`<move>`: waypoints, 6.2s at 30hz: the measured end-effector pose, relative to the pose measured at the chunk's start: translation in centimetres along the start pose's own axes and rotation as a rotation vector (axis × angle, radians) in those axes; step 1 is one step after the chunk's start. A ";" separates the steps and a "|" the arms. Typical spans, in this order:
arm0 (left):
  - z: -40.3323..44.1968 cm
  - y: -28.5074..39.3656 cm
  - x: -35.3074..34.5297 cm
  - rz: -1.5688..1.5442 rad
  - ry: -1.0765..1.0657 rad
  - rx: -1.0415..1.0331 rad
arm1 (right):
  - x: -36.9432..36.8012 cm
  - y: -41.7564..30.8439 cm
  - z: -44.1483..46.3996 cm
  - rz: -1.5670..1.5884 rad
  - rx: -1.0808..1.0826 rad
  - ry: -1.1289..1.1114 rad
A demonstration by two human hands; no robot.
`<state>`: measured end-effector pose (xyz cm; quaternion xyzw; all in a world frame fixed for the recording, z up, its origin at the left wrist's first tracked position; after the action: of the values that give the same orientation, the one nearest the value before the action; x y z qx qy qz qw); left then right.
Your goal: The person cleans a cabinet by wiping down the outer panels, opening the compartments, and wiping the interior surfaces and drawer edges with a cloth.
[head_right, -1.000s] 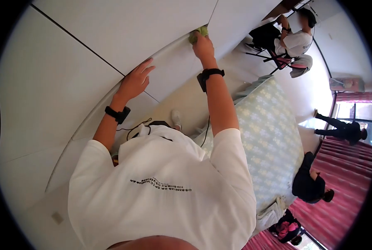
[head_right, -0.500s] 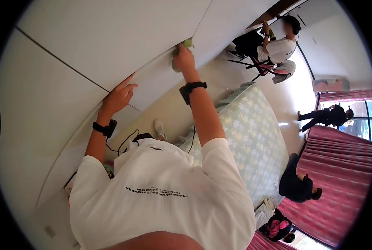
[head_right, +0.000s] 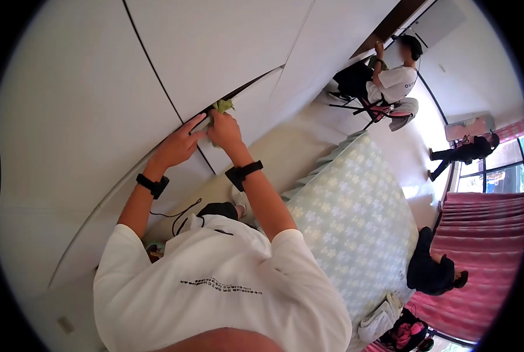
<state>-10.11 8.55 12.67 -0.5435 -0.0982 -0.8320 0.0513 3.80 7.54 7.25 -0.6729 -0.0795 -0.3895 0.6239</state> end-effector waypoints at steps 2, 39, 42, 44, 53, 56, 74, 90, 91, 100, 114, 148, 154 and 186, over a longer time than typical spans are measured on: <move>-1.1 -0.4 0.3 -0.011 -0.029 0.003 | -0.4 -0.8 -1.3 0.057 0.085 0.014; 7.2 17.2 -11.5 -0.908 -0.517 0.068 | 16.0 5.2 -18.5 -0.160 0.071 0.633; 9.2 15.4 -13.7 -0.844 -0.226 -0.008 | 16.3 7.0 -17.8 -0.007 -0.076 0.534; 10.4 14.2 -14.1 -0.930 -0.266 0.240 | 15.6 7.5 -18.7 0.050 -0.176 0.484; 17.6 11.6 -19.1 -0.645 0.076 0.430 | 13.8 10.5 -17.9 0.021 -0.232 0.295; 17.3 11.5 -18.8 -0.674 0.198 0.504 | 13.7 10.5 -17.8 0.009 -0.146 0.314; 5.8 16.5 -19.2 -1.448 -0.490 0.704 | 14.7 7.3 -19.3 0.240 -0.179 0.371; 25.1 3.0 -22.9 -0.690 -0.087 0.673 | 13.5 6.8 -18.2 0.170 -0.222 0.212; 25.7 2.3 -23.9 -0.665 -0.170 0.677 | 13.3 7.0 -18.2 0.170 -0.223 0.213; 27.6 -0.9 -27.6 -0.990 -0.173 0.776 | 14.2 7.6 -17.8 0.247 -0.311 0.170; 25.1 0.5 -26.0 -1.197 -0.081 0.694 | 15.2 10.0 -17.6 0.238 -0.392 0.050; 20.7 10.4 -13.0 -0.324 0.209 -0.131 | 20.9 12.1 -14.9 0.334 -0.104 0.047; 15.2 18.7 -12.2 -0.501 0.077 -0.291 | 22.7 11.3 -15.1 0.248 0.019 0.132; 23.5 15.1 -17.1 0.135 -0.041 -0.252 | 15.4 9.2 -25.6 0.243 -0.225 0.933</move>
<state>20.74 -1.37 7.87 -0.5677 0.0429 -0.8213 0.0363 8.93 -23.33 7.59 -0.4943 0.3298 -0.5797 0.5575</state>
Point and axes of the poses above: each hand's wrist, its own z-axis towards the middle knuckle, its own x-axis out of the back of the hand, y = z × x, the point moved 8 cm from there along z, towards the middle knuckle, and after that the axes turned 11 degrees about z, right-handed, at the moved point
